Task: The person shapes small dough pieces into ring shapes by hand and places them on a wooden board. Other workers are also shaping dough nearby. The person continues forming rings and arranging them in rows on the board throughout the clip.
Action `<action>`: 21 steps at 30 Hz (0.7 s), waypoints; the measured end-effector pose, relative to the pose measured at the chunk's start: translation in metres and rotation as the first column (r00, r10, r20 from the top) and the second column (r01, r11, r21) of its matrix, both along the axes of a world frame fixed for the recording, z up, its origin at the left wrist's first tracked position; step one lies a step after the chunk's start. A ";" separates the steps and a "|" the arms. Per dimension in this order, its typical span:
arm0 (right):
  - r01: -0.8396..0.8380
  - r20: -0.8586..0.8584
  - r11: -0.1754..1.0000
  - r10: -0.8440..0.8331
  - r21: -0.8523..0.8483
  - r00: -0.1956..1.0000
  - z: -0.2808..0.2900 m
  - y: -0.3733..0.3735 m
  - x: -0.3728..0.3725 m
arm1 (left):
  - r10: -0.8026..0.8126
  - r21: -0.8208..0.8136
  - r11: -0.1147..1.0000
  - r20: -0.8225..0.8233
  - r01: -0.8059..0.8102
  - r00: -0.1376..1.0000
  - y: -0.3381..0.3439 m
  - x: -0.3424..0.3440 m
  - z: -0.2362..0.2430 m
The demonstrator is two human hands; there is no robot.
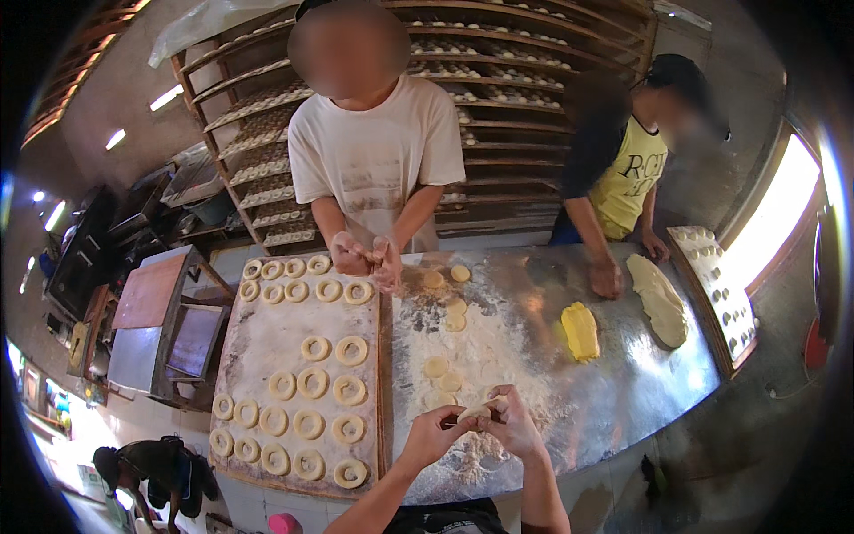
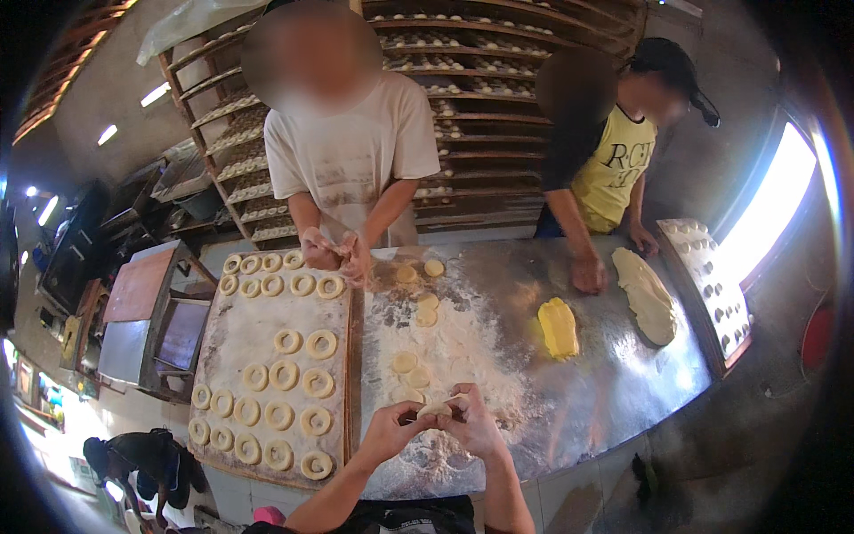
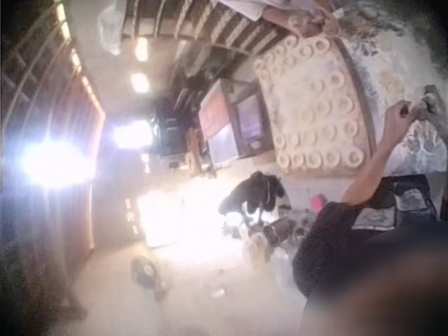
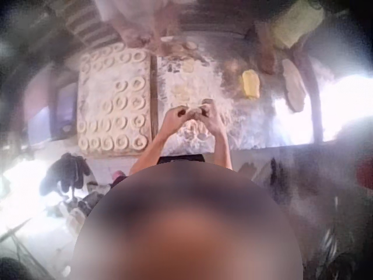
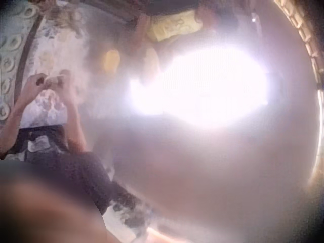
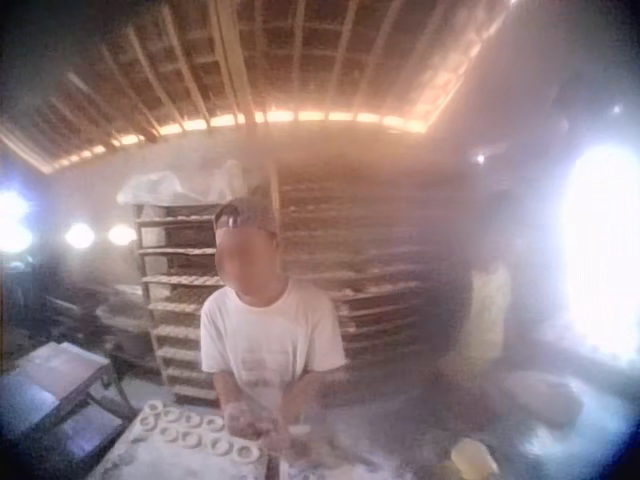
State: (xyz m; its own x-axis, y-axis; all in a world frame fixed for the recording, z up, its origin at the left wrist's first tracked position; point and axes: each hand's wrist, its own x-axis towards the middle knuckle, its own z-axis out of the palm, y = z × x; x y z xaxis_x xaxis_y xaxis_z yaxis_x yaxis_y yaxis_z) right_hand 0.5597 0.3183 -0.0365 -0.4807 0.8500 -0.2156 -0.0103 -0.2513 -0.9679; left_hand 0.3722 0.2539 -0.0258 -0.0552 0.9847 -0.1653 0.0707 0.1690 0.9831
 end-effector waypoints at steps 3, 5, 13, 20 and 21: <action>-0.023 0.277 0.985 -0.026 0.171 0.960 0.005 0.000 -0.022 | 0.092 -0.077 0.993 -0.020 -0.093 0.996 -0.009 -0.002 0.010; -0.079 0.548 0.885 -0.212 0.458 0.809 0.001 -0.003 -0.049 | 0.139 0.119 0.987 -0.290 -0.109 0.947 -0.011 -0.003 0.012; -0.247 -0.341 0.951 0.173 -0.187 0.924 -0.012 -0.013 -0.078 | 0.526 0.586 0.761 -0.304 -0.279 0.794 -0.028 -0.016 -0.007; -0.328 -0.738 0.924 0.079 -0.198 0.670 0.009 -0.032 -0.118 | 0.257 0.397 0.788 0.481 -0.470 0.838 -0.060 -0.061 0.004; -0.299 -0.696 0.944 0.123 -0.138 0.708 0.013 -0.036 -0.124 | 0.336 0.447 0.785 0.276 -0.429 0.901 -0.063 -0.071 0.006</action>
State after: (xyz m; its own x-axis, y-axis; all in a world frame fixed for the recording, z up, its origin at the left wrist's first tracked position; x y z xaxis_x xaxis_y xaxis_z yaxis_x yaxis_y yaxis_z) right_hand 0.4357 0.2824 -0.0234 -0.7325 0.6776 0.0649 -0.5513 -0.5346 -0.6405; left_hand 0.3011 0.1908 -0.0194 -0.4616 0.8402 0.2845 -0.0745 -0.3562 0.9314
